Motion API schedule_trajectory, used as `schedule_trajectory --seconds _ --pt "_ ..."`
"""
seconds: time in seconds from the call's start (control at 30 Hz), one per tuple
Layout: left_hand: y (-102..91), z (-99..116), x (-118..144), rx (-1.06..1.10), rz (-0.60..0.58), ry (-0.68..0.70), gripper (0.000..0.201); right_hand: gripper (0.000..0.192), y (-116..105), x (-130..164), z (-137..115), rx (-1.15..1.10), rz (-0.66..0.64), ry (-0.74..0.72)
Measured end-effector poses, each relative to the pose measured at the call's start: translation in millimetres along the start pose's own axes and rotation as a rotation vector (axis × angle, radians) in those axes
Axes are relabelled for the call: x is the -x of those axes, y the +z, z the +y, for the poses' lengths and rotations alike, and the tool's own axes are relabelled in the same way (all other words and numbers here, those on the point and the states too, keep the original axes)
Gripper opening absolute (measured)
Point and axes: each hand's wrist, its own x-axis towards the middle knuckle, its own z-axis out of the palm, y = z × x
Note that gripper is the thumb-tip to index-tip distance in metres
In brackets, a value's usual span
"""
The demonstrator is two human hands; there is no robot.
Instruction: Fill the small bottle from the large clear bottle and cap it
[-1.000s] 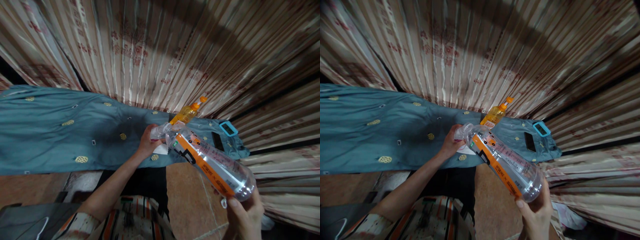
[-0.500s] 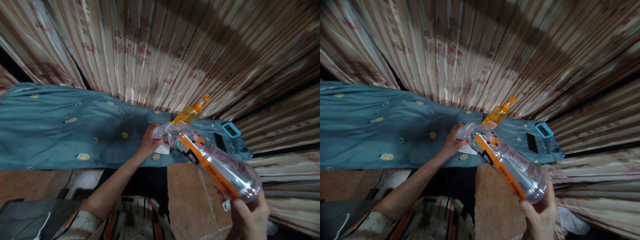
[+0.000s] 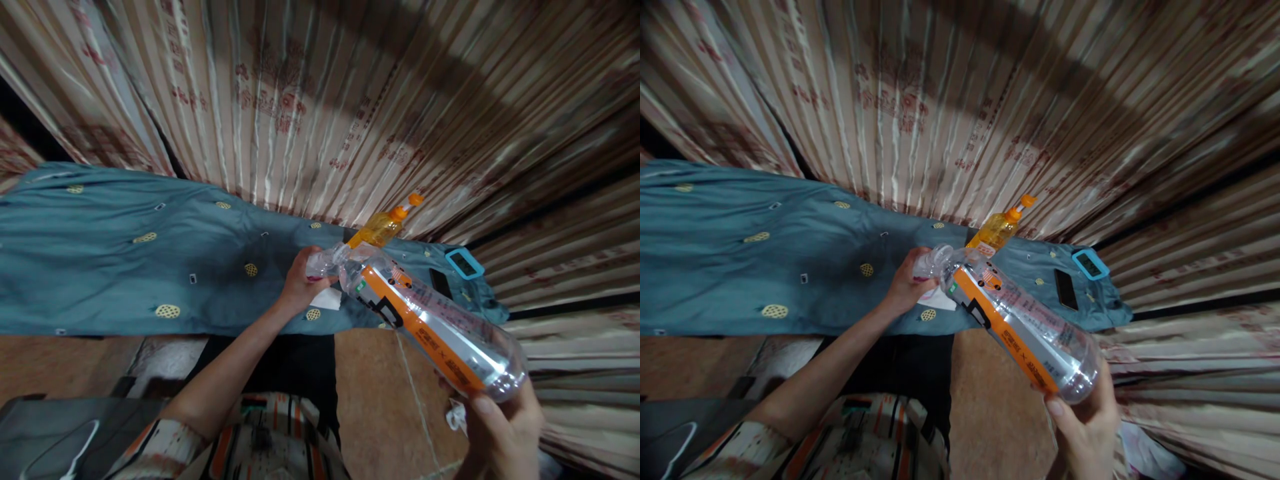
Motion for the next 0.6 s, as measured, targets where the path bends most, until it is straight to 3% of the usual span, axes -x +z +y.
schedule_trajectory --seconds 0.17,0.6 --pt "-1.8 3.2 -0.2 -0.004 -0.014 0.004 0.063 0.091 4.3 -3.1 -3.1 -0.034 0.018 0.045" --pt "-3.2 3.7 0.1 -0.042 -0.022 -0.002 0.067 0.079 -2.5 -15.2 17.9 0.03 0.016 -0.088"
